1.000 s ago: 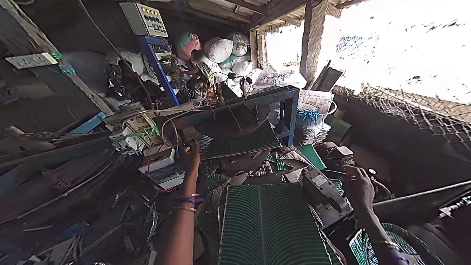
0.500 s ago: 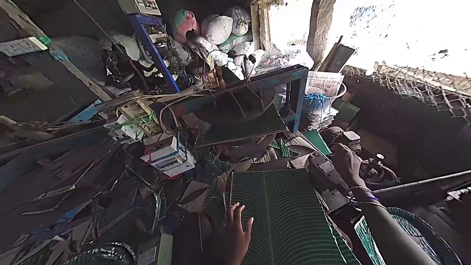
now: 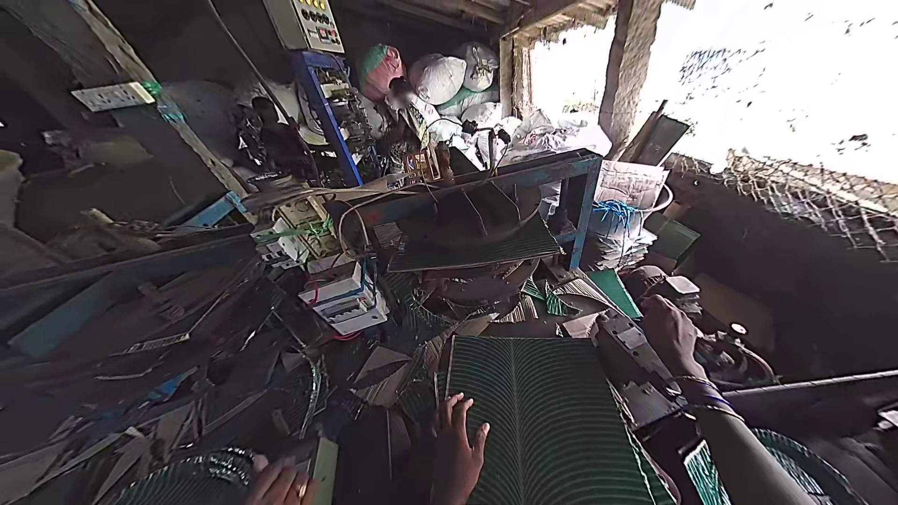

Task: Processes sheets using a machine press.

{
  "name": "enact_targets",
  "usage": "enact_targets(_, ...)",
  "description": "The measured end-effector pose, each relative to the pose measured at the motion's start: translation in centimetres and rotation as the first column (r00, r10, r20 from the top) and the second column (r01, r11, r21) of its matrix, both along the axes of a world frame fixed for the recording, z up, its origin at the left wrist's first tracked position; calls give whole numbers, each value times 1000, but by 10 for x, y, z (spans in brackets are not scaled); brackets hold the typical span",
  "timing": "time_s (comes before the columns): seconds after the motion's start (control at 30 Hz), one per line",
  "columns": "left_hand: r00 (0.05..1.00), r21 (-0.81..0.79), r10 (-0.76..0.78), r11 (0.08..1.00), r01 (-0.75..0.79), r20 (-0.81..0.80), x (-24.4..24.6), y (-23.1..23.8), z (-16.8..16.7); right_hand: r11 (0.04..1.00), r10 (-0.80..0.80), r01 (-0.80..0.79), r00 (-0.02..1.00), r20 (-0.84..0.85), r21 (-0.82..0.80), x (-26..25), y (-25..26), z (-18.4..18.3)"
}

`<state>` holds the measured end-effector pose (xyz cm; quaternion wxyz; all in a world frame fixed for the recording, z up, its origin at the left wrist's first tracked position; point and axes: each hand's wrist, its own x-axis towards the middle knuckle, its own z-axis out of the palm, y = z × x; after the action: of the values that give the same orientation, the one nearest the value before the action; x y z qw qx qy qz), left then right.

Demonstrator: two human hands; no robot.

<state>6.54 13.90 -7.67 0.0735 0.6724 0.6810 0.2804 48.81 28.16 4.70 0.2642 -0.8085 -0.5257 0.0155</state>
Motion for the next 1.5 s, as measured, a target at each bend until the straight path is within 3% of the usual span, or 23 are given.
enact_targets(0.2, 999, 10, 24, 1000, -24, -42, 0, 0, -1, 999, 18, -18, 1000, 1, 35, 4, 3, -8)
enact_targets(0.37, 998, 10, 18, 1000, -17, -52, 0, -1, 2, 992, 13, -23, 997, -79, -123, -15, -23, 37)
enact_targets(0.5, 998, -3, 24, 1000, -24, -63, -4, 1, 3, 971, -21, 22, 1000, -6, 237, 9, -53, 9)
enact_targets(0.6, 998, -7, 33, 999, -33, -59, 1, 2, 0, 964, 2, -28, 995, 98, 266, 13, -44, 1)
enact_targets(0.67, 997, 5, 29, 1000, -29, -70, -1, 2, -1, 996, 67, -71, 995, 75, 52, -6, -24, 14)
enact_targets(0.73, 997, 7, 28, 1000, -28, -75, -2, 5, 3, 935, 101, -102, 995, -21, -339, -15, -13, 50)
enact_targets(0.83, 997, 11, 30, 1000, -30, -69, 1, 3, -1, 998, 57, -58, 996, 75, 20, 0, 0, -3)
enact_targets(0.93, 999, -12, 27, 1000, -27, -41, -1, 3, 0, 995, 56, -52, 998, -37, 88, 4, -14, -1)
enact_targets(1.0, 1000, -34, 9, 999, -9, 2, -6, 5, 1, 973, 43, -7, 988, -151, 231, 11, -53, -2)
enact_targets(1.13, 988, -43, -41, 998, 48, 151, -15, 8, 9, 906, 71, 31, 972, -223, 422, 35, -124, -39)
enact_targets(1.23, 993, 14, -15, 1000, 13, 121, -20, -10, 16, 879, 51, 66, 972, -230, 472, 33, -125, -51)
enact_targets(1.37, 978, -12, 41, 999, -39, 206, -24, -60, 16, 885, 125, 4, 961, -246, 466, 33, -127, -44)
enact_targets(1.5, 958, -196, 157, 974, -110, 240, -33, -101, 15, 955, 51, -38, 998, -36, 293, 30, -117, -20)
